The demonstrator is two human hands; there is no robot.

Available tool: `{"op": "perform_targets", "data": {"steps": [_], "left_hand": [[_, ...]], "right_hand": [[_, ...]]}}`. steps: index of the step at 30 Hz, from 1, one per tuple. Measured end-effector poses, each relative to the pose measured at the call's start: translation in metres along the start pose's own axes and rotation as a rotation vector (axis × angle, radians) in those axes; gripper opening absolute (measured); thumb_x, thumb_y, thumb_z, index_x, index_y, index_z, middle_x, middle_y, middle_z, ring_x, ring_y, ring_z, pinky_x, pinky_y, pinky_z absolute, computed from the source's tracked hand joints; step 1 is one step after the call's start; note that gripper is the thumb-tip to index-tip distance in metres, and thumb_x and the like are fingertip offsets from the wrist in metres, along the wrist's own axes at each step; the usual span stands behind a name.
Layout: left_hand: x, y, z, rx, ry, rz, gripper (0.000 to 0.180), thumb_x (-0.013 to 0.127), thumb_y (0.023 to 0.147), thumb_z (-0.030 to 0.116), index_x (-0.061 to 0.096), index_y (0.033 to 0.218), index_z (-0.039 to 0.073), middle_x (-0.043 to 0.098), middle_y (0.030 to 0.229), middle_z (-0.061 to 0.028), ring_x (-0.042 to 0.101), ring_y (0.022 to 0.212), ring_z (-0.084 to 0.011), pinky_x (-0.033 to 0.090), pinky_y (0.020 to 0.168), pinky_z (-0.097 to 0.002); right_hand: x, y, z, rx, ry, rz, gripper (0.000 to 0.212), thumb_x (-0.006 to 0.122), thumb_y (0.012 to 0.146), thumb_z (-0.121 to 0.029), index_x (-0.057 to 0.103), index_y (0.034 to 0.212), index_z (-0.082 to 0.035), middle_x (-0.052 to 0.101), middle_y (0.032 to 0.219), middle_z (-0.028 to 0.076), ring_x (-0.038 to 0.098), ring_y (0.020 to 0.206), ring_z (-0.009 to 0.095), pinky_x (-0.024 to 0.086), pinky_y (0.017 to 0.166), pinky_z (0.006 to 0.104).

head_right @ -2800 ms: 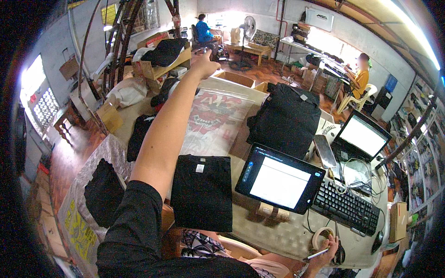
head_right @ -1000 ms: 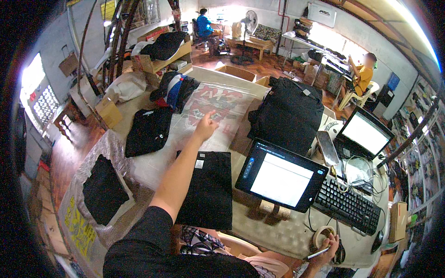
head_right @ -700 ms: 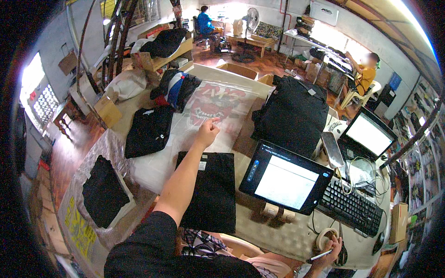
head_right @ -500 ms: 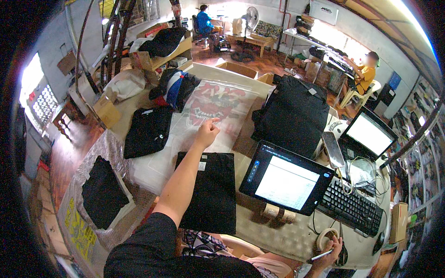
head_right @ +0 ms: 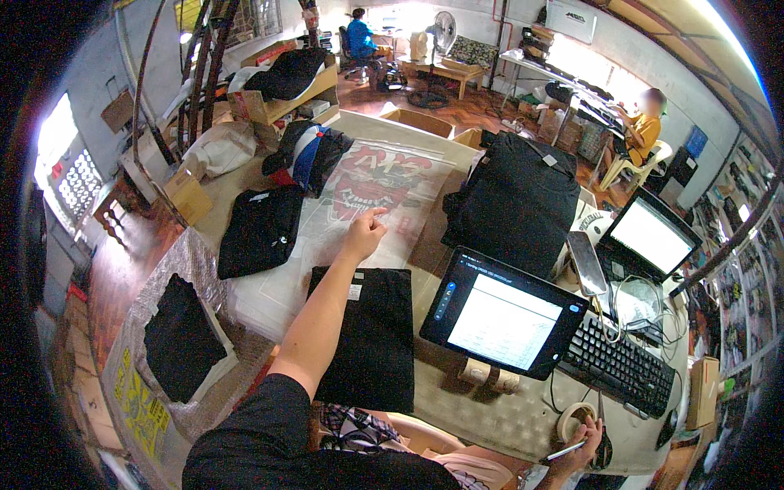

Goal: The person removes a black shirt from a plastic bag, unfolds it on a table, and then uses a pen to write on the shirt's label while referring to a tablet.

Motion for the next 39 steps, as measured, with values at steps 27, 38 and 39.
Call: {"op": "perform_targets", "data": {"steps": [27,38,39], "left_hand": [[-0.059,0.014,0.016,-0.042,-0.089,-0.304,0.034,0.05,0.09,0.02,0.057,0.12,0.005,0.067,0.091,-0.0099,0.062,0.074,-0.0149,0.05,0.064,-0.0305],[-0.073,-0.077,-0.009,0.215,0.728,-0.328,0.035,0.056,0.087,0.031,0.061,0.112,0.006,0.057,0.119,-0.016,0.052,0.115,-0.0329,0.041,0.098,-0.0413],[-0.073,-0.077,-0.005,0.256,0.71,-0.326,0.033,0.058,0.087,0.03,0.061,0.108,0.005,0.059,0.112,-0.017,0.054,0.11,-0.0333,0.042,0.094,-0.0417]], "right_hand": [[0.005,0.005,-0.017,0.071,-0.163,-0.047,0.027,0.058,0.094,-0.02,0.064,0.105,0.004,0.066,0.107,0.018,0.063,0.097,0.026,0.047,0.086,0.0354],[-0.029,0.029,0.011,-0.173,-0.201,0.004,0.032,0.055,0.096,-0.027,0.065,0.107,0.001,0.068,0.102,0.017,0.065,0.089,0.024,0.048,0.083,0.0335],[-0.029,0.033,0.012,-0.149,-0.195,-0.022,0.029,0.057,0.095,-0.023,0.065,0.105,0.003,0.068,0.102,0.018,0.065,0.091,0.027,0.048,0.084,0.0351]]}}
Point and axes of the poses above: each hand's wrist, its own y-axis towards the middle knuckle, its own x-axis out of the palm, z = x × y, the point moved 1 cm from there along y, towards the middle knuckle
